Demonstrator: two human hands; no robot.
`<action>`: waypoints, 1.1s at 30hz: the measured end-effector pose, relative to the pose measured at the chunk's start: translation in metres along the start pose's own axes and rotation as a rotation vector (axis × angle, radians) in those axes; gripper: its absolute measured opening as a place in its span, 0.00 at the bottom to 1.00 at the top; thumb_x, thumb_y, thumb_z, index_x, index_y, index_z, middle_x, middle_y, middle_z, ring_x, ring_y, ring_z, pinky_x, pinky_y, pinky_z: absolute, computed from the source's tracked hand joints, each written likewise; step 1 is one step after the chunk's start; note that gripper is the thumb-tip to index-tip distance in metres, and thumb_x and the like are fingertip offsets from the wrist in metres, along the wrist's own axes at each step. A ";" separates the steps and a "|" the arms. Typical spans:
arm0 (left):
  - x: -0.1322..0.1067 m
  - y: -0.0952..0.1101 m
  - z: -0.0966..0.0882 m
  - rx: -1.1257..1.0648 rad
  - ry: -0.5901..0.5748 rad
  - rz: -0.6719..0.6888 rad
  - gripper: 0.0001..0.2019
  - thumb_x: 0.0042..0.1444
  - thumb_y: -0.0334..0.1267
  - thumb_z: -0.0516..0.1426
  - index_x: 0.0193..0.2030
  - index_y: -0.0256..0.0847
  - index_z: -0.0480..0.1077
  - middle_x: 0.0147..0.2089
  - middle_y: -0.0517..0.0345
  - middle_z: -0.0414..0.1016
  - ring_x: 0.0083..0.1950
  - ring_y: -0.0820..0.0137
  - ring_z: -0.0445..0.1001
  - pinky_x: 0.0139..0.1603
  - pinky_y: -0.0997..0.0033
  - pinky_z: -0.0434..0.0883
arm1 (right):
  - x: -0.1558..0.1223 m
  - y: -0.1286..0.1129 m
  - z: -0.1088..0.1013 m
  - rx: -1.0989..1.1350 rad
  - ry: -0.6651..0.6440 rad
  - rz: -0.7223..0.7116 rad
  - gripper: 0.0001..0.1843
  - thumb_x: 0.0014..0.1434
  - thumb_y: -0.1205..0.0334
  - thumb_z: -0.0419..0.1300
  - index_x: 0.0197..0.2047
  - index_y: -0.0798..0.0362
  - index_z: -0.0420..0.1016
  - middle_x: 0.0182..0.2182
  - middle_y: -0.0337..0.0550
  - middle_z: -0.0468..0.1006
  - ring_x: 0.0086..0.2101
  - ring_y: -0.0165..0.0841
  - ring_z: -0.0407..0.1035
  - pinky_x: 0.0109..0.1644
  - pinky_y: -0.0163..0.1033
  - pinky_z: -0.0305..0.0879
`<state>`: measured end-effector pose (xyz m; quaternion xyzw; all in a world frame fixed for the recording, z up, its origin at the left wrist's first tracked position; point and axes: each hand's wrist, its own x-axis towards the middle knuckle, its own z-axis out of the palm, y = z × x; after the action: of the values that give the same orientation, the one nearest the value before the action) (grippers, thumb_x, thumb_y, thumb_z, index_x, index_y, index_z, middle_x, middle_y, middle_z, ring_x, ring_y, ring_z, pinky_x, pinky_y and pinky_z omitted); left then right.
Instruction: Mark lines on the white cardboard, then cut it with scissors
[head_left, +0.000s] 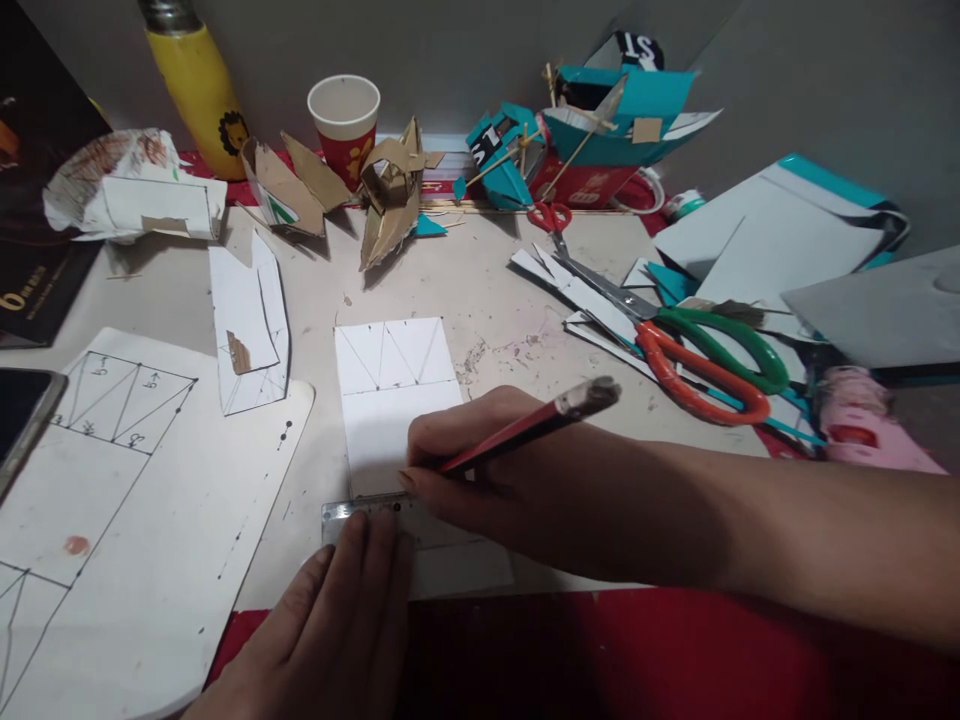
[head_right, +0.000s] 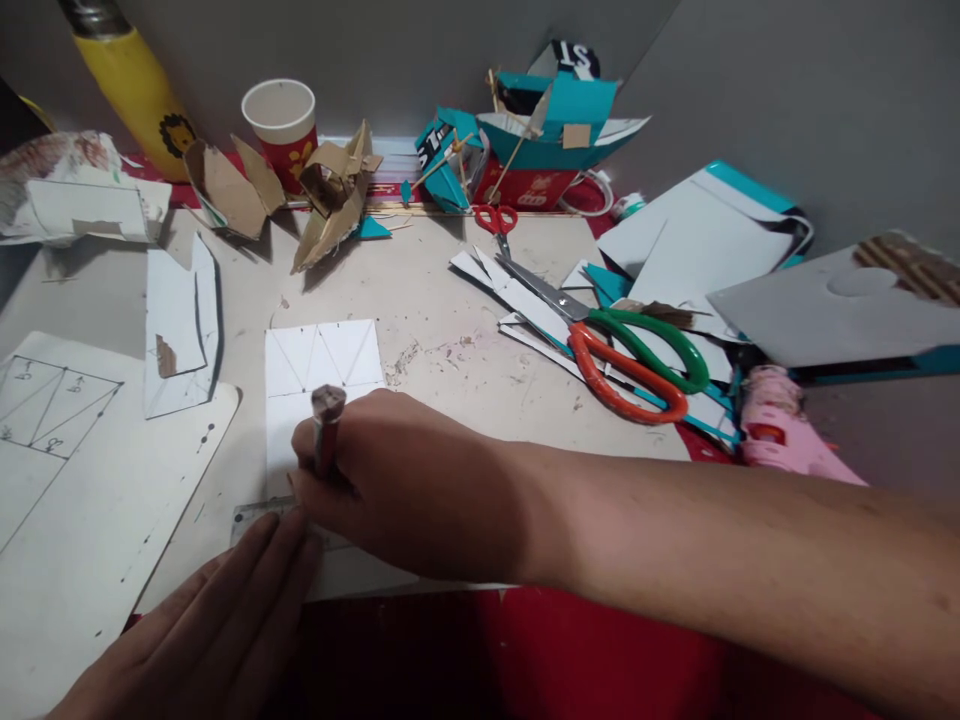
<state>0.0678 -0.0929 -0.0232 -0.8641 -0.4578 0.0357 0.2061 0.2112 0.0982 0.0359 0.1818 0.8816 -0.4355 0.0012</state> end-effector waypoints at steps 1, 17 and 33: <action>0.000 0.000 0.000 0.000 0.003 -0.001 0.21 0.66 0.38 0.46 0.58 0.31 0.70 0.62 0.43 0.71 0.61 0.55 0.71 0.72 0.50 0.49 | -0.001 0.000 0.000 -0.005 0.006 0.005 0.17 0.62 0.69 0.55 0.23 0.52 0.54 0.19 0.30 0.55 0.23 0.25 0.49 0.29 0.35 0.47; 0.003 0.001 0.002 -0.103 0.046 -0.078 0.21 0.67 0.32 0.44 0.59 0.24 0.67 0.59 0.37 0.72 0.60 0.53 0.70 0.61 0.55 0.62 | -0.013 0.006 0.006 -0.096 0.080 0.017 0.16 0.61 0.67 0.52 0.22 0.52 0.55 0.18 0.32 0.56 0.21 0.25 0.49 0.26 0.36 0.45; 0.005 0.006 -0.001 -0.162 0.052 -0.137 0.21 0.65 0.32 0.43 0.57 0.24 0.69 0.59 0.38 0.73 0.60 0.53 0.71 0.58 0.56 0.64 | -0.033 0.009 0.000 0.026 -0.009 0.180 0.14 0.67 0.59 0.54 0.29 0.53 0.69 0.23 0.36 0.66 0.25 0.27 0.58 0.26 0.33 0.56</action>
<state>0.0751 -0.0921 -0.0243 -0.8452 -0.5117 -0.0381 0.1495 0.2448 0.0929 0.0343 0.2585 0.8559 -0.4459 0.0418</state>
